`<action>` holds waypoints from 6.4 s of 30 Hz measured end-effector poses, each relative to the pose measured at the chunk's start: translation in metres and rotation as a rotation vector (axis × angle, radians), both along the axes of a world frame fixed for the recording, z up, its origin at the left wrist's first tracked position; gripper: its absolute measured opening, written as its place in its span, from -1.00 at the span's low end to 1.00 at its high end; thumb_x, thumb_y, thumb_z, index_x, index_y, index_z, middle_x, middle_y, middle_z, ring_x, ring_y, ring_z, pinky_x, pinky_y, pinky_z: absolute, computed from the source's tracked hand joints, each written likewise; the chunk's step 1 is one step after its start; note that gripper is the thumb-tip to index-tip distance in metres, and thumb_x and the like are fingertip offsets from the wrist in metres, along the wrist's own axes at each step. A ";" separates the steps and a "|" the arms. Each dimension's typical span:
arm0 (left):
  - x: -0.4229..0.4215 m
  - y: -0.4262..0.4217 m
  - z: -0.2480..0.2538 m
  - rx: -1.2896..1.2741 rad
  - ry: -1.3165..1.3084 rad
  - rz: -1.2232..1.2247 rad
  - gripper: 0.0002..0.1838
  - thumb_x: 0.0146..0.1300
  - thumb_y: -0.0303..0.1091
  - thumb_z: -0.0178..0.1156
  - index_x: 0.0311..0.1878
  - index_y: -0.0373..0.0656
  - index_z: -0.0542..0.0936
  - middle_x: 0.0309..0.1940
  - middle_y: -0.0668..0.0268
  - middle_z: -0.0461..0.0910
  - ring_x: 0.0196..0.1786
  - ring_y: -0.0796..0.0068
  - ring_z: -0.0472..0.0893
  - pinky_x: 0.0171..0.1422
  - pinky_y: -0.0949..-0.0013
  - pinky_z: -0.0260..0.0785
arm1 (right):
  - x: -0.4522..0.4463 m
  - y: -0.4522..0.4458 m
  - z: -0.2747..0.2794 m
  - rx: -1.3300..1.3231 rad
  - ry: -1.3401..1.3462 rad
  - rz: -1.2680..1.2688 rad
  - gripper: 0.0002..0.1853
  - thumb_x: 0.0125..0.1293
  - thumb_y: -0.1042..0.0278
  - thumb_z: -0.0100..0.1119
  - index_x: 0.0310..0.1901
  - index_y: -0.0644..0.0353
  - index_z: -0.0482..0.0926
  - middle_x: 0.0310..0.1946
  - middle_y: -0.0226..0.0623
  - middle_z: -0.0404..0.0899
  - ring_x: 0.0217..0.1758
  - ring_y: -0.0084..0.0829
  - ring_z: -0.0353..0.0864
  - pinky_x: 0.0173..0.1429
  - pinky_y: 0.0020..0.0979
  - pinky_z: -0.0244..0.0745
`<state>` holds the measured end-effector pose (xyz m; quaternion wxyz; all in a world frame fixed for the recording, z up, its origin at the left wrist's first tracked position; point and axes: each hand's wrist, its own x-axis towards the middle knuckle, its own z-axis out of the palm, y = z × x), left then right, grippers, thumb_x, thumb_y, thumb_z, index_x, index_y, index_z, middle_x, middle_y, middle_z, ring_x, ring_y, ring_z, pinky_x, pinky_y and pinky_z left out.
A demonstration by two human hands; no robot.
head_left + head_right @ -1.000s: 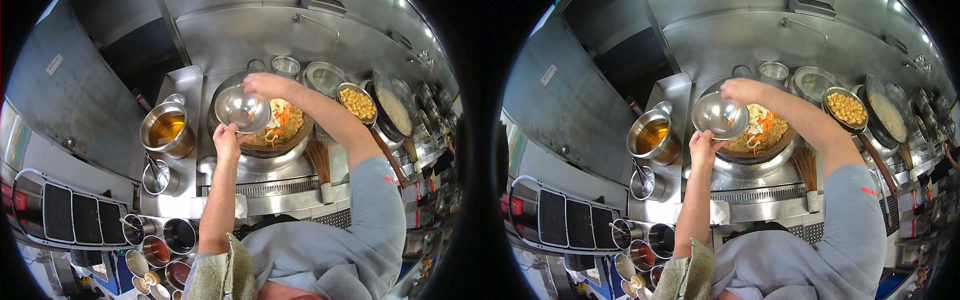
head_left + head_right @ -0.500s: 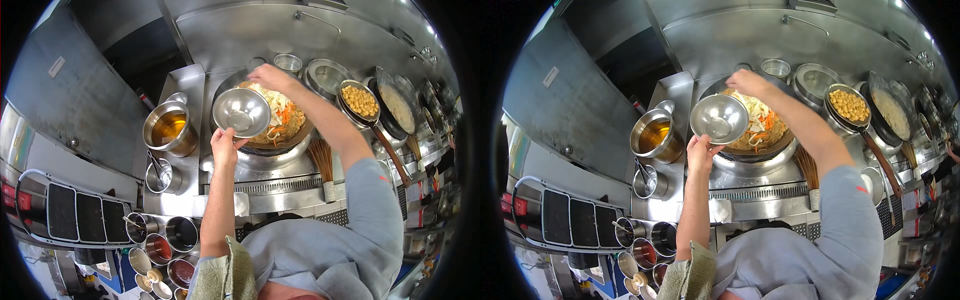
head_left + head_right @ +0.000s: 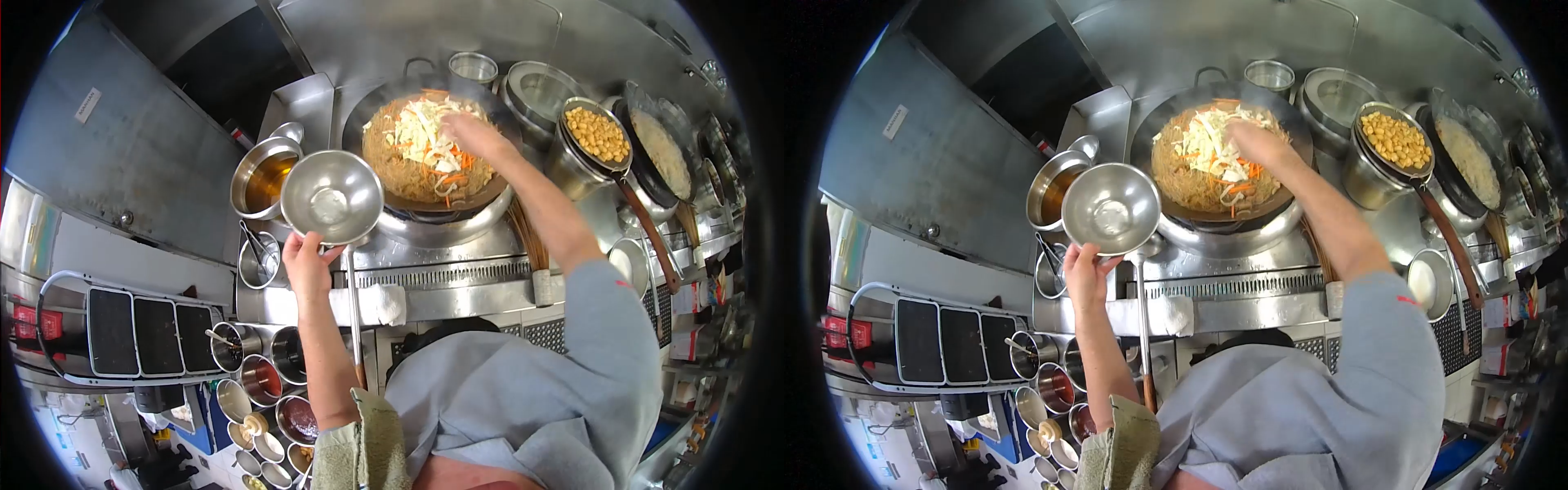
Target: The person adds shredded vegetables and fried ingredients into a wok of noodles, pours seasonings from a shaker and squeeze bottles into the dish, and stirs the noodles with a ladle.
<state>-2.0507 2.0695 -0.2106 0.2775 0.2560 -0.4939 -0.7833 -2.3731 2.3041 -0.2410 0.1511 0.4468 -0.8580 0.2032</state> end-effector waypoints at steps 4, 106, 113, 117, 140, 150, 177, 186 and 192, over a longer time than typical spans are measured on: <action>0.023 0.002 -0.029 -0.206 -0.125 0.085 -0.88 0.17 -0.63 0.04 -0.24 -0.31 0.51 -0.28 0.23 0.61 -0.26 0.46 0.68 -0.35 0.38 0.69 | 0.019 0.030 0.024 -0.391 -0.302 -0.080 -0.68 0.13 0.67 0.14 -0.13 0.12 0.72 0.02 -0.13 0.62 0.13 -0.14 0.59 0.29 -0.28 0.44; 0.133 0.170 -0.089 -1.104 -0.275 -0.446 -0.74 0.11 -0.44 0.34 -0.12 -0.23 0.61 -0.14 0.09 0.54 -0.09 0.03 0.58 0.02 0.13 0.46 | 0.240 0.160 0.011 -0.462 -0.820 -0.160 -0.30 0.38 0.42 0.07 0.51 0.06 0.04 0.07 -0.08 0.53 -0.15 -0.28 0.59 0.00 -0.32 0.48; 0.114 0.112 -0.124 -1.230 -0.538 -0.187 -0.55 0.12 -0.44 0.30 0.11 -0.26 0.50 0.07 -0.09 0.45 0.13 -0.11 0.47 0.22 0.06 0.36 | 0.184 0.161 0.016 -0.001 -0.932 -0.216 -0.33 0.43 0.33 -0.05 0.52 0.06 -0.03 -0.31 0.00 0.59 -0.80 -0.40 0.40 -0.65 -0.33 0.39; 0.098 0.094 -0.113 -1.211 -0.397 -0.285 -0.56 0.16 -0.43 0.28 0.13 -0.26 0.50 0.16 -0.12 0.40 0.19 -0.11 0.44 0.28 0.06 0.35 | 0.209 0.168 0.036 0.077 -1.027 -0.276 -0.31 0.44 0.31 -0.06 0.53 0.06 -0.09 -0.35 -0.02 0.58 -0.75 -0.36 0.43 -0.62 -0.29 0.42; -0.035 0.152 -0.062 -1.789 -0.342 -0.506 -0.15 0.14 -0.29 0.24 0.44 -0.44 0.12 0.51 -0.13 0.00 0.58 -0.05 -0.03 0.55 -0.11 -0.05 | 0.041 0.038 0.011 -0.098 -1.078 -0.307 -0.60 0.39 0.33 -0.06 0.23 0.20 0.28 -0.57 -0.38 0.34 -0.76 -0.55 0.31 -0.71 -0.44 0.30; -0.032 0.146 -0.051 -1.720 -0.343 -0.635 -0.12 0.17 -0.22 0.26 0.45 -0.44 0.09 0.51 -0.15 -0.05 0.58 -0.05 -0.06 0.54 -0.13 -0.03 | 0.137 0.109 0.145 0.692 -0.536 -0.232 -0.44 0.38 0.32 -0.03 0.38 0.14 0.14 -0.32 0.05 0.61 -0.34 0.01 0.66 -0.23 -0.07 0.56; 0.105 0.070 -0.162 -1.014 -0.769 -0.291 -0.08 0.05 -0.04 0.45 0.29 -0.48 0.26 0.07 -0.23 0.44 0.15 -0.18 0.43 0.27 0.00 0.28 | 0.059 0.119 0.027 -0.414 -1.899 -0.142 -0.57 0.41 0.40 -0.01 0.29 0.03 0.23 -0.58 -0.56 0.22 -0.76 -0.75 0.18 -0.77 -0.60 0.17; 0.083 0.052 -0.187 -0.992 -0.867 -0.386 -0.25 -0.07 0.01 0.45 -0.03 -0.44 0.42 -0.15 -0.17 0.51 -0.09 -0.16 0.55 0.03 -0.02 0.42 | 0.175 0.136 0.133 -0.153 -1.414 -0.254 -0.37 0.41 0.41 -0.03 0.47 0.12 0.05 -0.58 -0.49 0.29 -0.79 -0.68 0.21 -0.76 -0.57 0.24; 0.082 0.059 -0.184 -1.144 -0.804 -0.367 -0.35 0.03 -0.01 0.40 -0.08 -0.37 0.37 -0.20 -0.16 0.51 -0.17 -0.22 0.57 -0.08 -0.06 0.46 | 0.239 0.139 0.180 0.144 -1.049 -0.404 -0.33 0.38 0.40 -0.01 0.49 0.14 0.04 -0.55 -0.28 0.49 -0.69 -0.53 0.47 -0.58 -0.45 0.45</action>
